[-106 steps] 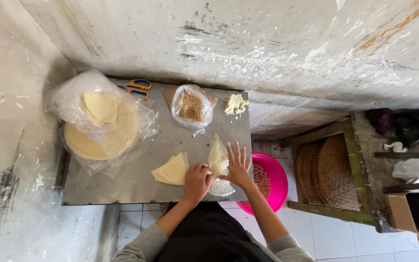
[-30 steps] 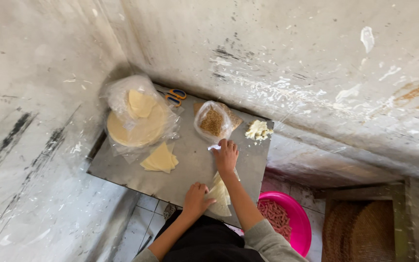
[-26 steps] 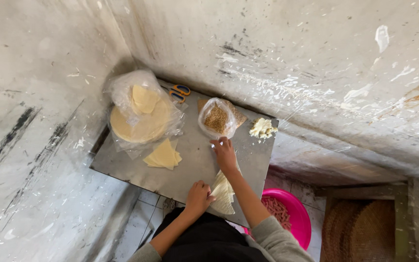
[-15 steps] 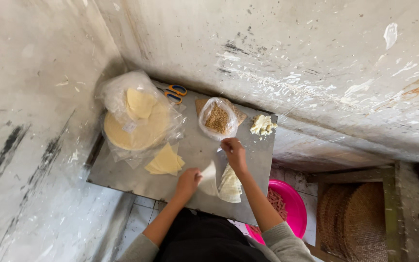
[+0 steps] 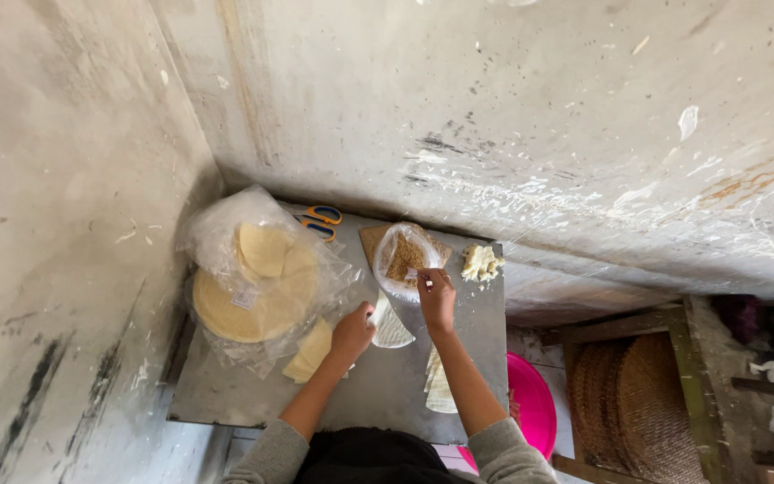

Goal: The person places filling and a small piece of cheese onto triangular dough wrappers and folds them into a triangular shape by hand.

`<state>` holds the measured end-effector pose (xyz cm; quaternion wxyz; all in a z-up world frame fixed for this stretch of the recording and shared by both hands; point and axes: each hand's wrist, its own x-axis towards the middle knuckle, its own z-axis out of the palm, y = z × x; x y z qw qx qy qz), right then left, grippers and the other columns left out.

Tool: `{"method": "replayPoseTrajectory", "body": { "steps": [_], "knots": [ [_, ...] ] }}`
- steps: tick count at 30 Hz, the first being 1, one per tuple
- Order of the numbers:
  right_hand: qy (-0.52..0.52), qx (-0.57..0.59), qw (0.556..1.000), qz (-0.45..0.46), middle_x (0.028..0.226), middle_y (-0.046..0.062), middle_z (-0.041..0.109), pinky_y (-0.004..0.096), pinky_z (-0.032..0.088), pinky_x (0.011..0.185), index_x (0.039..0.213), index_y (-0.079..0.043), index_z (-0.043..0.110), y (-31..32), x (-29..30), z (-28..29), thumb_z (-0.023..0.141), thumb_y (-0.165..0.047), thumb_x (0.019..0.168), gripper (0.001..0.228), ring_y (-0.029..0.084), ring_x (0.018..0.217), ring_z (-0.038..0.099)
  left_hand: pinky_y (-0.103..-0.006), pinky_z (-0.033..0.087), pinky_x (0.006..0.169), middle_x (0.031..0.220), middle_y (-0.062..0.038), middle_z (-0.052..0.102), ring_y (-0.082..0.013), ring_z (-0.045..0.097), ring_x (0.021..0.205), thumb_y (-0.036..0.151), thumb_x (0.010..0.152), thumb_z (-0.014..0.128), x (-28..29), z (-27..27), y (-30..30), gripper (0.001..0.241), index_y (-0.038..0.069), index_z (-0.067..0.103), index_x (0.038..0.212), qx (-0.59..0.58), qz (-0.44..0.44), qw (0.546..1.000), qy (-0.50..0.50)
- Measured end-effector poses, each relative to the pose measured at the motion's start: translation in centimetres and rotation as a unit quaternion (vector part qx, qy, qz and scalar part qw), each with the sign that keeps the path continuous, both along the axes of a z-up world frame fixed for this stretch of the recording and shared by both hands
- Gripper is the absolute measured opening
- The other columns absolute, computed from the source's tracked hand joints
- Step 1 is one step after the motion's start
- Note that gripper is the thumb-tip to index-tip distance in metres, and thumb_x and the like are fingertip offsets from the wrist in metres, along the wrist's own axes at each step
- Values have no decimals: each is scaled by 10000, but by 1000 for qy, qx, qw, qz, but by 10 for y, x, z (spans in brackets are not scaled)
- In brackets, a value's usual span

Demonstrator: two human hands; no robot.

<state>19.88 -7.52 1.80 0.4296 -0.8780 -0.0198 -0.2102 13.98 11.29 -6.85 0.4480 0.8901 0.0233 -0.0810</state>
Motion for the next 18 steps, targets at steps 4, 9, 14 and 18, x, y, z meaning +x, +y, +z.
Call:
{"method": "replayPoseTrajectory", "body": {
  "steps": [4, 9, 14, 18],
  "knots": [
    [28, -74, 995, -66, 935, 67, 760, 378, 545, 774, 958, -85, 792, 10, 4, -4, 779, -115, 848, 115, 249, 879, 656, -482, 533, 798, 937, -142, 741, -348, 711, 918, 199, 864, 685, 1, 22, 7, 353, 130, 590, 1197, -8, -38, 999, 25],
    [100, -48, 986, -125, 877, 53, 771, 367, 528, 768, 968, -110, 816, 23, 6, -13, 808, -141, 832, 140, 226, 855, 630, -472, 532, 789, 1002, -145, 720, -352, 694, 928, 284, 885, 734, 0, 23, 11, 338, 93, 600, 1130, -66, -13, 997, -44],
    [144, 82, 972, -168, 889, 27, 787, 282, 535, 687, 1003, -109, 798, 19, 4, -31, 790, -125, 856, 149, 116, 702, 670, -463, 534, 800, 939, -145, 700, -333, 690, 881, 354, 900, 734, -2, 28, 14, 388, 88, 595, 1146, -96, -11, 995, 28],
    [156, 145, 957, -199, 844, 11, 775, 260, 497, 634, 986, -109, 807, 17, 1, -39, 790, -95, 857, 131, 71, 668, 603, -459, 523, 829, 929, -148, 691, -330, 685, 880, 323, 886, 738, 0, 23, 16, 378, 81, 594, 1138, -112, -28, 993, 12]
  ]
}}
